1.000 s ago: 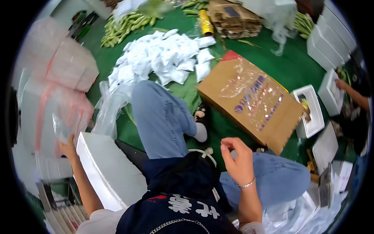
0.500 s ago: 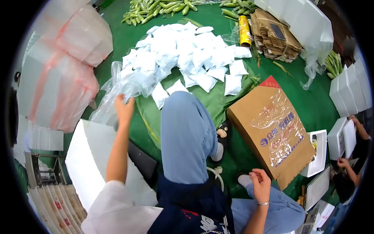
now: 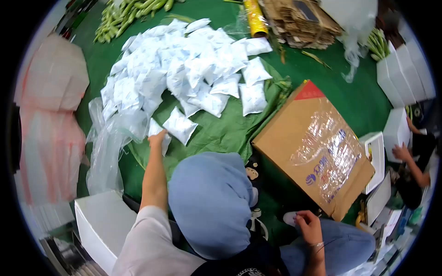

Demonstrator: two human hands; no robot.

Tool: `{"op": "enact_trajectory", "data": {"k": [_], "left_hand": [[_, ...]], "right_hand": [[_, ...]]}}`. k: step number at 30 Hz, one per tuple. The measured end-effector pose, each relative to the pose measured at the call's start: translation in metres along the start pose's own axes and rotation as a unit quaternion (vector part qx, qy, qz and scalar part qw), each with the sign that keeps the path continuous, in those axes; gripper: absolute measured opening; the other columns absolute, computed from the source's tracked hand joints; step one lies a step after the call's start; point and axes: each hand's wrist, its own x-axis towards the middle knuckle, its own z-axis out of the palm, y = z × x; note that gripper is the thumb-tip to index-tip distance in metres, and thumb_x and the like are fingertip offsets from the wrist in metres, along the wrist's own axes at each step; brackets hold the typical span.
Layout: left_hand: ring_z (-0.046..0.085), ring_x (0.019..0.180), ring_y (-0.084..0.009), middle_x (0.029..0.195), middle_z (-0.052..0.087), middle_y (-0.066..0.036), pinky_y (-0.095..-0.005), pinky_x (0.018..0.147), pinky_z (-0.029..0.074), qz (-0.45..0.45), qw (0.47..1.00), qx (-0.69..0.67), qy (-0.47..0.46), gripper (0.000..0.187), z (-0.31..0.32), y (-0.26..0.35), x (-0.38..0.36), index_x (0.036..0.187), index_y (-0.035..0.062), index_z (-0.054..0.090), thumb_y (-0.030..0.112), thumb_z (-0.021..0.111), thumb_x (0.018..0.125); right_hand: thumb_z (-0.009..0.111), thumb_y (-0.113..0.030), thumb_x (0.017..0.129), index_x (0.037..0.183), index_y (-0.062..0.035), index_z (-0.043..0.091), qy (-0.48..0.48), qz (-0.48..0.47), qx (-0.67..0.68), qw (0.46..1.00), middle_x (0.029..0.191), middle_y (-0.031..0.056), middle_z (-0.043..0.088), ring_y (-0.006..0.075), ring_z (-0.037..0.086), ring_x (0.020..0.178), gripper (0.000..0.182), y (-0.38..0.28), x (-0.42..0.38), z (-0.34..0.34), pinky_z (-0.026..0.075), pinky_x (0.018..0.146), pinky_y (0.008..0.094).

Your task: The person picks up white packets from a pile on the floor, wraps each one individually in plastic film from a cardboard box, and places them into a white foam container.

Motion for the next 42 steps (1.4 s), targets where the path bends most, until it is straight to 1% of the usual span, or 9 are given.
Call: {"op": "enact_trajectory", "data": {"k": [3, 13, 15, 24, 27, 29, 33, 36, 42], "left_hand": [[0.05, 0.116, -0.0284, 0.129, 0.05, -0.017, -0.0417, 0.098, 0.04, -0.021, 0.885, -0.318, -0.339, 0.083, -0.057, 0.022, -0.108, 0.134, 0.0001, 0.042, 0.041, 0.072, 0.069], [0.049, 0.117, -0.0226, 0.131, 0.046, -0.017, -0.0363, 0.102, 0.038, 0.546, 0.623, 0.13, -0.545, 0.069, -0.078, 0.189, -0.497, 0.14, -0.0002, 0.029, 0.032, 0.062, 0.088], [0.051, 0.116, -0.0251, 0.131, 0.046, -0.018, -0.0378, 0.097, 0.042, 0.695, 0.413, 0.013, -0.589, 0.074, -0.016, 0.165, -0.531, 0.139, -0.0026, 0.031, 0.041, 0.061, 0.089], [0.062, 0.091, -0.0374, 0.101, 0.063, -0.021, -0.0464, 0.08, 0.05, 0.727, 0.482, 0.467, -0.144, 0.049, 0.129, 0.076, -0.51, 0.114, -0.005, 0.054, 0.038, 0.054, 0.09], [0.066, 0.076, -0.0317, 0.082, 0.066, -0.017, -0.0426, 0.072, 0.052, 0.7, 0.502, 0.386, -0.331, 0.043, 0.142, 0.103, -0.48, 0.103, -0.0058, 0.06, 0.034, 0.055, 0.088], [0.066, 0.08, -0.0252, 0.08, 0.066, -0.019, -0.0361, 0.066, 0.051, 0.253, 0.624, 0.056, -0.737, 0.034, 0.123, 0.151, -0.486, 0.086, -0.0018, 0.066, 0.031, 0.057, 0.089], [0.068, 0.084, -0.0286, 0.101, 0.069, -0.014, -0.0367, 0.074, 0.053, 0.413, 0.611, 0.035, -0.675, 0.026, 0.122, 0.159, -0.546, 0.102, -0.0017, 0.066, 0.017, 0.054, 0.089], [0.06, 0.103, -0.0299, 0.112, 0.063, -0.016, -0.0377, 0.078, 0.051, 0.912, 0.175, 0.063, -0.366, 0.049, 0.168, 0.144, -0.537, 0.121, 0.0042, 0.059, 0.027, 0.072, 0.079], [0.062, 0.095, -0.0333, 0.1, 0.063, -0.015, -0.0412, 0.076, 0.051, 0.905, 0.146, 0.243, -0.318, 0.081, 0.154, 0.173, -0.583, 0.133, 0.0138, 0.042, 0.039, 0.079, 0.064]], "right_hand": [[0.06, -0.008, 0.089, 0.105, 0.0021, 0.06, -0.017, -0.052, -0.028, 0.998, 0.091, 0.0081, 0.067, 0.0128, 0.064, 0.083, 0.018, -0.029, -0.001, 0.007, 0.051, 0.073, 0.0258], [0.074, -0.032, 0.081, 0.143, -0.0039, 0.023, 0.0, -0.435, 0.25, 0.865, 0.13, 0.0171, 0.049, 0.0287, 0.051, 0.118, 0.085, -0.16, 0.059, 0.059, 0.041, 0.1, 0.0399], [0.076, -0.024, 0.075, 0.143, -0.0034, 0.021, 0.127, -0.37, 0.307, 0.868, 0.127, 0.0146, 0.049, 0.0271, 0.052, 0.116, 0.09, -0.154, 0.063, 0.037, 0.044, 0.097, 0.0364], [0.08, -0.027, 0.055, 0.139, -0.01, 0.037, 0.433, -0.217, -0.231, 0.844, 0.136, 0.0224, 0.035, 0.039, 0.038, 0.121, 0.096, -0.063, 0.113, -0.088, 0.028, 0.103, 0.0486], [0.08, -0.026, 0.052, 0.141, -0.0139, 0.035, 0.359, -0.232, -0.326, 0.843, 0.137, 0.0234, 0.032, 0.0407, 0.034, 0.124, 0.1, -0.053, 0.127, -0.087, 0.025, 0.104, 0.049], [0.081, -0.026, 0.051, 0.141, -0.0157, 0.035, 0.318, -0.306, -0.327, 0.836, 0.138, 0.0238, 0.031, 0.0418, 0.032, 0.126, 0.101, -0.042, 0.129, -0.074, 0.026, 0.104, 0.0494], [0.08, -0.022, 0.05, 0.141, -0.0166, 0.035, 0.234, -0.339, -0.307, 0.858, 0.141, 0.0217, 0.03, 0.0402, 0.029, 0.13, 0.102, -0.04, 0.125, -0.055, 0.025, 0.106, 0.0483], [0.079, -0.019, 0.053, 0.138, -0.0122, 0.038, 0.123, -0.342, -0.185, 0.913, 0.13, 0.0219, 0.046, 0.0341, 0.046, 0.119, 0.094, -0.051, 0.14, -0.087, 0.038, 0.099, 0.0412], [0.081, -0.027, 0.061, 0.135, 0.0039, 0.036, 0.19, -0.316, 0.217, 0.904, 0.127, 0.0218, 0.05, 0.0311, 0.052, 0.114, 0.093, -0.039, 0.143, -0.096, 0.046, 0.092, 0.0359]]}}
